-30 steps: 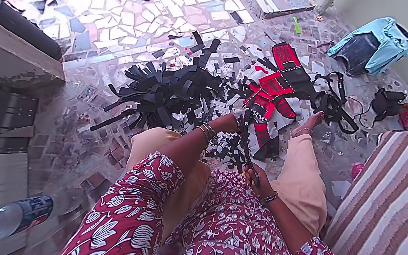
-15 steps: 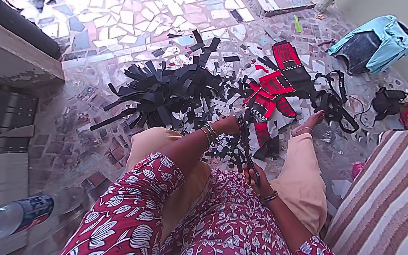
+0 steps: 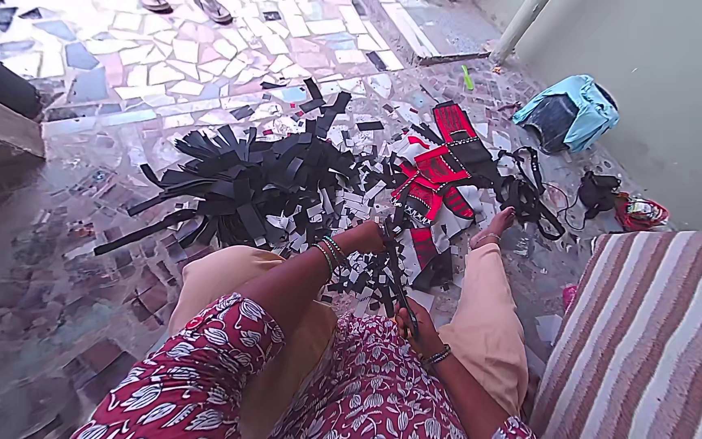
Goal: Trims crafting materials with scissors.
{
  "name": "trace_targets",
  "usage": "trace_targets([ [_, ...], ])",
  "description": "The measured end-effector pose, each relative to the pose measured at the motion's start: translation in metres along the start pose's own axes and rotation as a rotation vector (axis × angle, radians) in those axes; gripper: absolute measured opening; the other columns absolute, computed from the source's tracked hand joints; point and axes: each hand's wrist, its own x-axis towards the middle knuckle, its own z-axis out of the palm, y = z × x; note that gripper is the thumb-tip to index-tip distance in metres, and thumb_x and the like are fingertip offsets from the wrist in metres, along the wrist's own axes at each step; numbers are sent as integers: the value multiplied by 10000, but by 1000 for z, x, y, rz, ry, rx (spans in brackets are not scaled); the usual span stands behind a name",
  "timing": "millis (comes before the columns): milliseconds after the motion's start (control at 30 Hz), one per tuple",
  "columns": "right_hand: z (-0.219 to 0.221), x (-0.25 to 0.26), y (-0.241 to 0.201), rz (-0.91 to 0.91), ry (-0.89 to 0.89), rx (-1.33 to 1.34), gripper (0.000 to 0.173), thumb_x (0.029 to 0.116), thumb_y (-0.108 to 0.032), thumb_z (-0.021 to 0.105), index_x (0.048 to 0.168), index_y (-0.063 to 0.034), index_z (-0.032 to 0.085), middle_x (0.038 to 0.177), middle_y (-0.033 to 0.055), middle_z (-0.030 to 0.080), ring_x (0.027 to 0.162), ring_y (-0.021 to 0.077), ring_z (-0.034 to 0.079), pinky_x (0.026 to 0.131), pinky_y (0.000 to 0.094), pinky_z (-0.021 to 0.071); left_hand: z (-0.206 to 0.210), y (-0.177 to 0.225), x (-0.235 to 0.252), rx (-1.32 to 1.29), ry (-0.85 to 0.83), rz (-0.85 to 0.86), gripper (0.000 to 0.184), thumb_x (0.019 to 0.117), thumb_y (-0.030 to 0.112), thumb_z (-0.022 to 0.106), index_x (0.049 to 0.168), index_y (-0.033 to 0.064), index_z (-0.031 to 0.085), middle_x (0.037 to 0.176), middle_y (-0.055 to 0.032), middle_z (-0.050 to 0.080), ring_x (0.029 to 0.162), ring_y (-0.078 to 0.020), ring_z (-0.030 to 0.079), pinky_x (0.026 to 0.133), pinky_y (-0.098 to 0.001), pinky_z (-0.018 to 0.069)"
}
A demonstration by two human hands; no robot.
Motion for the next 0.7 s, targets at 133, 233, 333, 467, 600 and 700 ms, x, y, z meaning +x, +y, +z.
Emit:
trace_targets([
  [133, -4, 4, 10, -12, 14, -29, 245, 986, -311, 608, 978, -74, 545, 648, -112, 531, 528, -9, 529, 524, 177, 481, 1, -3, 4, 91, 8, 52, 325, 1054, 225, 575, 1142, -75, 666, 995, -227, 671, 857, -306, 635, 842, -513, 506],
  [233, -6, 8, 17, -8, 26, -57, 239, 981, -314, 610, 950, -87, 543, 652, -110, 531, 537, -11, 531, 531, 176, 480, 1, -3, 4, 246, 13, 65, 383, 1048, 262, 581, 1213, -76, 657, 1179, -303, 658, 1143, -454, 625, 997, -644, 444],
  [333, -5, 9, 20, 8, 29, -85, 263, 973, -332, 609, 939, -80, 539, 651, -100, 532, 535, -2, 537, 526, 183, 486, 2, -6, -1, 350, 14, 35, 386, 1032, 264, 594, 1209, -75, 651, 1255, -318, 628, 1237, -489, 575, 1005, -690, 423],
  [467, -6, 9, 24, -18, 35, -149, 313, 954, -386, 633, 942, -84, 549, 665, -105, 522, 548, -6, 528, 537, 185, 481, 2, -6, -4, 420, 18, -8, 351, 1015, 231, 592, 1151, -86, 656, 1246, -319, 630, 1229, -498, 577, 976, -695, 442],
  [600, -4, 10, 26, -15, 48, -159, 287, 959, -354, 618, 942, -76, 547, 660, -107, 519, 548, -11, 523, 538, 181, 475, 3, -8, -7, 399, 33, -7, 344, 1016, 219, 587, 1154, -88, 657, 1237, -322, 633, 1220, -499, 582, 974, -696, 441],
  [700, -2, 8, 24, -3, 59, -161, 276, 962, -335, 609, 949, -67, 546, 658, -100, 518, 541, -6, 523, 531, 184, 476, 4, -9, -6, 393, 26, -15, 358, 1023, 243, 582, 1157, -81, 658, 1239, -314, 636, 1219, -488, 587, 977, -694, 441],
])
